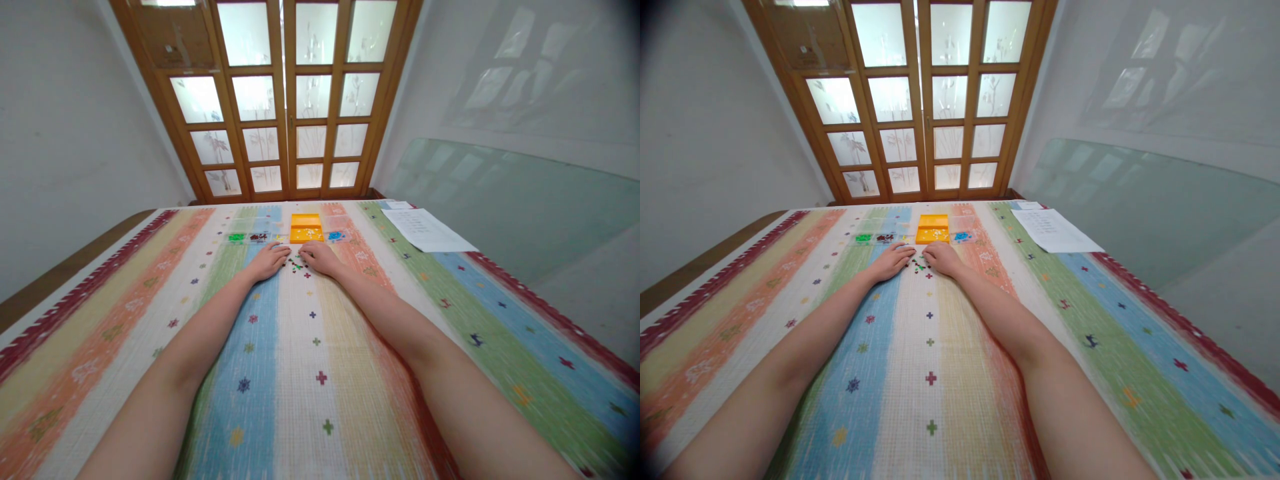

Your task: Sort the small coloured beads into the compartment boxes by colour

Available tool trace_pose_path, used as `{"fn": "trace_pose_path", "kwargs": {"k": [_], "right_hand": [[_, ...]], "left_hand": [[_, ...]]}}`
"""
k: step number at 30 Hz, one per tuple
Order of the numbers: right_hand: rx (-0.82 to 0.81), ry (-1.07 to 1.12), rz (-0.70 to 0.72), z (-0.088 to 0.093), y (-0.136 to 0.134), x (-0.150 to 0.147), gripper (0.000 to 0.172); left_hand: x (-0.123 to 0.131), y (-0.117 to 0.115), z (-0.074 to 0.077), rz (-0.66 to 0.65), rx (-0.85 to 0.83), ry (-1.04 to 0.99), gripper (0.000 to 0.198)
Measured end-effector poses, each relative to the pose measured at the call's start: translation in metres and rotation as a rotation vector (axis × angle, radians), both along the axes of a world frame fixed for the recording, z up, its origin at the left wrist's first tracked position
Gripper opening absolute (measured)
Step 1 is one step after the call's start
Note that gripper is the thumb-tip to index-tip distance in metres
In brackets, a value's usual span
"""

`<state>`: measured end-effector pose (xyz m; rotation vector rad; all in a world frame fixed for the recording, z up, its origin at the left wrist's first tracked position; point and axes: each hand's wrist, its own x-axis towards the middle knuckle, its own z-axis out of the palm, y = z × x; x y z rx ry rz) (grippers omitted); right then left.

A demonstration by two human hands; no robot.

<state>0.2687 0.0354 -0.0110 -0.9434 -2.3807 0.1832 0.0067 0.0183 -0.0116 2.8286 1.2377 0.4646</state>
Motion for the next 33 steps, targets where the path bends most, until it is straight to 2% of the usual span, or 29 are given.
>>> {"fn": "trace_pose_path", "kwargs": {"k": [8,13,18,23,33], "right_hand": [[-0.010,0.005,-0.014,0.002,-0.001,0.000,0.025],[0.002,0.014,-0.008,0.002,-0.002,0.000,0.025],[0.007,0.005,-0.024,0.004,-0.004,0.000,0.025],[0.026,0.008,0.003,0.002,-0.002,0.000,0.026],[0.028,-0.003,-0.012,0.002,-0.002,0.000,0.027]], "left_hand": [[0.008,-0.004,0.006,-0.035,-0.001,-0.021,0.051],[0.008,-0.004,0.005,0.028,0.009,-0.052,0.051],[0.010,-0.007,0.001,-0.017,0.006,0.032,0.050],[0.012,-0.007,-0.002,0.044,-0.018,0.072,0.050],[0.013,-0.007,0.001,0.002,0.071,0.065,0.052]]}}
